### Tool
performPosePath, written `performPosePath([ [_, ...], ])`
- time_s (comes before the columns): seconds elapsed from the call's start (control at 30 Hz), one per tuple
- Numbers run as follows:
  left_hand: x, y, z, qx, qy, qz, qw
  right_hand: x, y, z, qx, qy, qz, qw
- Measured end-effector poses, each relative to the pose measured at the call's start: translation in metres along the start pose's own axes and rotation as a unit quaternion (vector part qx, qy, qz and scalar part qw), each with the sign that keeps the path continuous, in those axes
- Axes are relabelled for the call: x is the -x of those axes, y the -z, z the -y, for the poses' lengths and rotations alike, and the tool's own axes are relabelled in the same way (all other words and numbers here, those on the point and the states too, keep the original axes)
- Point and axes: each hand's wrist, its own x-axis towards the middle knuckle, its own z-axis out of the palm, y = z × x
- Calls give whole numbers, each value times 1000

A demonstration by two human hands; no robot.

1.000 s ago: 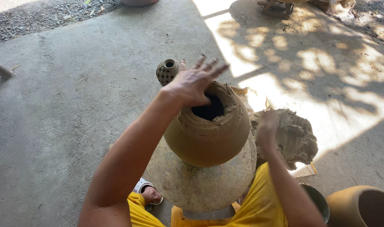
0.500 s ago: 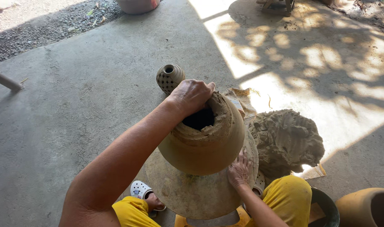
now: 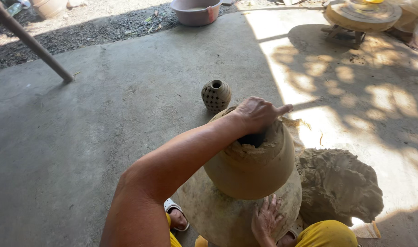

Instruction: The person adds a coil of clay to the rim of a large vessel and smooths it down by hand.

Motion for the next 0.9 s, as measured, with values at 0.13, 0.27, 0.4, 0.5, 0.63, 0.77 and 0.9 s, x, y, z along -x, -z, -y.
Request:
performPosePath([
  [0.13,9,13,-3,-96,-2,-119,988,12,5,-15,-78,13,7,997],
  [0.27,29,40,-13,30,170,38,984,-26,18,-32,-95,-8,-48,994],
  [0.4,32,38,-14,63,121,-25,990,-86,33,-44,-143,-15,-96,985],
  [0.5,26,26,-11,42,98,-71,992,-120,38,-45,-95,15,-145,985],
  [0.63,6,2,-4,52,68,-107,991,-129,31,-39,-71,56,-152,984],
  [0.77,-5,-14,4,26,36,-94,995,-107,15,-38,7,33,-109,993],
  [0.9,13,13,-6,-265,89,-515,811,-85,7,-37,15,-33,-89,995],
])
